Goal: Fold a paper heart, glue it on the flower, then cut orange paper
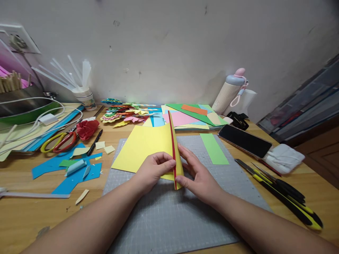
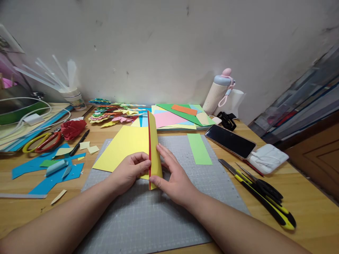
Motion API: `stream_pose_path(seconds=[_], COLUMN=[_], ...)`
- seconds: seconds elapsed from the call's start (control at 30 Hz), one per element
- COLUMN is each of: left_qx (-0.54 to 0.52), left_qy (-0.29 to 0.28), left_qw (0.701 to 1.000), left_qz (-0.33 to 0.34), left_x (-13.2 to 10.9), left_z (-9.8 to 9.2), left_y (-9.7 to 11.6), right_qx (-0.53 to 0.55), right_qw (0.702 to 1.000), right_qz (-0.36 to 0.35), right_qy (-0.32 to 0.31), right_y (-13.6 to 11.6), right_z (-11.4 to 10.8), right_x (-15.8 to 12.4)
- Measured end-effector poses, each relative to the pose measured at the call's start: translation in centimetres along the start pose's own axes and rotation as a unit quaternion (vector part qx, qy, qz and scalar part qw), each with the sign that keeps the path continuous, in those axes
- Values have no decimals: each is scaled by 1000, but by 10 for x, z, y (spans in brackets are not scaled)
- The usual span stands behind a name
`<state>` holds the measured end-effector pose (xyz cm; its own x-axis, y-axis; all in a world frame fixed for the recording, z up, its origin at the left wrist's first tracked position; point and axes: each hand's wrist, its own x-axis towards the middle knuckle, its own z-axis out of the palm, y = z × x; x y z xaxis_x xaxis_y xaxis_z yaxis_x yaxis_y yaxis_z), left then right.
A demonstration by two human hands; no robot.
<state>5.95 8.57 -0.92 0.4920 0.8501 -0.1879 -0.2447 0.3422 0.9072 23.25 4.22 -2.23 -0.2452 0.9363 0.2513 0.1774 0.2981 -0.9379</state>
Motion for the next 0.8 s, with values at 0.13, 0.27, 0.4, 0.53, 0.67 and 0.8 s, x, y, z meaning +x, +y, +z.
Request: stream_pose_path(seconds=[0.13,0.27,0.4,0.53,0.67,0.8], left_qx=[11,15,22,28,34,37], left_qy=[-3,-9,-13,-13,-13,-15], left_qw=[1000,1000,1000,999,999,999], left_qz=[-1,6,8,8,10,12], left_x=[0,0,0,-1,-1,-1], left_z=[0,-1,0,1,0,0], left_y=[0,1,2,2,2,2], right_qx=[-2,5,6,11,14,26], right_qw=[1000,1000,1000,1000,1000,999], right_qz=[2,6,9,7,8,5], right_qy=[-3,-6,-7,-10,-14,-18], right_y=[-1,-3,-4,-4,-4,-4], right_z=[-1,-2,-2,-2,-2,-2], right_x=[1,1,0,0,0,0])
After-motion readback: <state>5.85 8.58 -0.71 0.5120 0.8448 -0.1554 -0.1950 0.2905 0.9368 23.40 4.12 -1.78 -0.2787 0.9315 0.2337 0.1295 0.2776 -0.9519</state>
